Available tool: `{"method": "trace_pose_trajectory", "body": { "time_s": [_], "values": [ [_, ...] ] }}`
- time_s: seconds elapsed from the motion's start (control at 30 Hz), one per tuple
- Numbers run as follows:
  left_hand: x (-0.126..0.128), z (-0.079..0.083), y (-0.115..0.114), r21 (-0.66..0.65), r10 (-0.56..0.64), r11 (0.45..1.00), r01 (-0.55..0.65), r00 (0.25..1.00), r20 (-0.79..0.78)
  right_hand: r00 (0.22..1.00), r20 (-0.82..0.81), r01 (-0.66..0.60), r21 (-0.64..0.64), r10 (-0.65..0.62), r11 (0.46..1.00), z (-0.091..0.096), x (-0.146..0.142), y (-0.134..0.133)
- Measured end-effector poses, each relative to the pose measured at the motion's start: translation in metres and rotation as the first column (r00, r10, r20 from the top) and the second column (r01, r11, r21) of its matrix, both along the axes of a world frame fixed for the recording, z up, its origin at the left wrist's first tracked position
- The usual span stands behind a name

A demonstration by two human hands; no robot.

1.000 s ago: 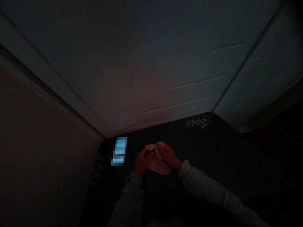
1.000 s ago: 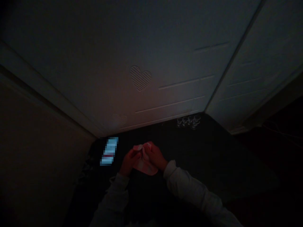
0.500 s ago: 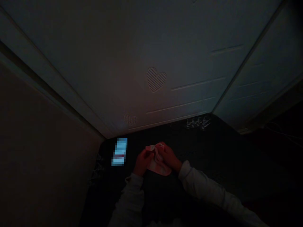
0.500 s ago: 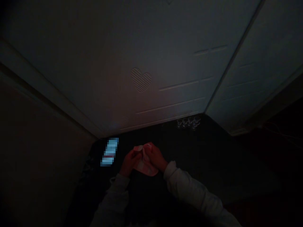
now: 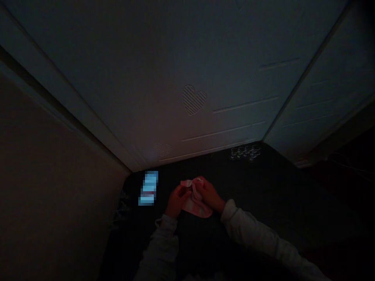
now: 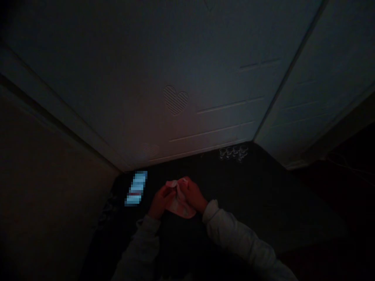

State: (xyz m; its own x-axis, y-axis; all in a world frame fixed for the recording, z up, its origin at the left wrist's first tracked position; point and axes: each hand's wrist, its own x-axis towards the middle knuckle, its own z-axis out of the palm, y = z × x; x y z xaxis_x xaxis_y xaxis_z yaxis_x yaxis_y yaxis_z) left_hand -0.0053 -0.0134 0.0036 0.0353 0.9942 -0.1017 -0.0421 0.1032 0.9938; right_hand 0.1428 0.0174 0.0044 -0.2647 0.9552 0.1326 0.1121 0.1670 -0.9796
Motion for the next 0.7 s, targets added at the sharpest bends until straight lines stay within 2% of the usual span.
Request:
{"method": "trace_pose_trajectory", "body": {
  "time_s": [0.1,0.3,0.7],
  "values": [
    [0.0002,0.0004,-0.0003,0.013,0.006,1.0,-0.006,1.0,-0.024,1.0,-0.012,-0.006,0.001,0.006,1.0,-0.0001,0.0,0.0002],
    [0.0016,-0.0012,-0.0005,0.001,0.012,1.0,-0.012,0.998,0.065,1.0,0.002,0.0,0.009,0.0,1.0,-0.0009,-0.0005,0.0],
    [0.0009,-0.0012,-0.0007,-0.013,0.025,1.0,-0.024,0.998,0.054,1.0,0.007,-0.011,0.017,0.01,1.0,-0.0004,0.0003,0.0006]
  ]
}}
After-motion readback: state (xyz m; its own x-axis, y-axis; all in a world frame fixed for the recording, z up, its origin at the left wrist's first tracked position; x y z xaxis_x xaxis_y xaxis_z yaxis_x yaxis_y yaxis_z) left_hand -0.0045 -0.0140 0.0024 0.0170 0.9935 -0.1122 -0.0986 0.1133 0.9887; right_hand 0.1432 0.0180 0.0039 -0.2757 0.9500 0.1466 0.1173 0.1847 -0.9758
